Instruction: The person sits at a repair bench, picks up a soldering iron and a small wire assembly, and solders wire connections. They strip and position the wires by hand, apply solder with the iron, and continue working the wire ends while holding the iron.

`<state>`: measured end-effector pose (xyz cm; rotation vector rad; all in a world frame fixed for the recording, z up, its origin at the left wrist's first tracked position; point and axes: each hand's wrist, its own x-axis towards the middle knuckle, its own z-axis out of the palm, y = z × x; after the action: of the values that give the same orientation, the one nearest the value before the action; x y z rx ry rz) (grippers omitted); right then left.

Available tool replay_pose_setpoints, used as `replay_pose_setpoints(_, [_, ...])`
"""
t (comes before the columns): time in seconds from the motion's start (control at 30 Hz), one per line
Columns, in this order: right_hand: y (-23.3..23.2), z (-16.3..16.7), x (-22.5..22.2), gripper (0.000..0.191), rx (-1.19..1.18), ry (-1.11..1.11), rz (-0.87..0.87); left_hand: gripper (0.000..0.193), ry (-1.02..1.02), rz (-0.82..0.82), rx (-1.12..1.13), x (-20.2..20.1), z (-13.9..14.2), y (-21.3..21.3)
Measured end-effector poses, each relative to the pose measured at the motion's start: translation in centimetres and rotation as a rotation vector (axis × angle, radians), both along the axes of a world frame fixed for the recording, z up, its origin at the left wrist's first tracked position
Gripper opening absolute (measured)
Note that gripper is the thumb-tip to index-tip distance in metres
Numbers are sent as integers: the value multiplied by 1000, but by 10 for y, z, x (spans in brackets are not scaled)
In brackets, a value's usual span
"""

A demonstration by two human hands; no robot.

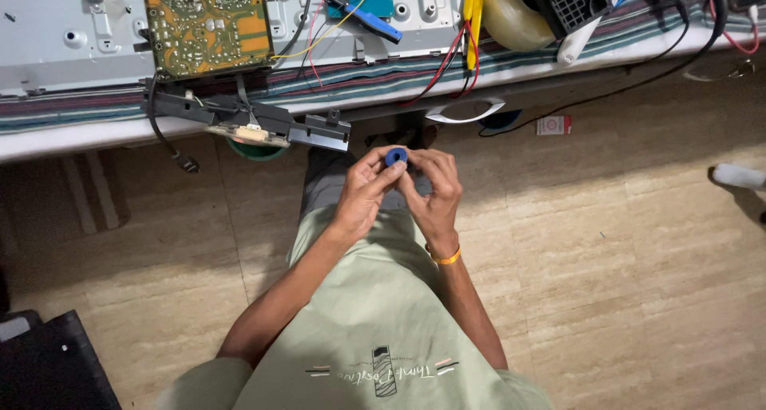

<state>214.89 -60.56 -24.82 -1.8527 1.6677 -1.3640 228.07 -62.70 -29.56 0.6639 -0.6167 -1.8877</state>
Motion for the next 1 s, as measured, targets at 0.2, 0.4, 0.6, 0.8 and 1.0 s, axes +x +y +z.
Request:
replay_pose_setpoints(0.2, [1, 3, -12, 17, 171, -147, 26, 35, 8, -115, 138, 13, -9, -6])
replay_pose_setpoints(0.4, [8, 5, -3, 41, 83, 94, 61, 26, 74, -90, 147, 11, -13, -2])
replay_pose_setpoints(0.6, [8, -3, 9, 31, 32, 167, -32, 15, 85, -26, 140, 2, -19, 8])
replay_pose_setpoints(0.8, [10, -6, 1, 16, 32, 35, -1, 14, 186, -29, 206, 8, -21, 6])
replay_pose_setpoints(1.0, [12, -23, -2, 6, 151, -386, -44, 27, 145, -110, 198, 10, -10, 5])
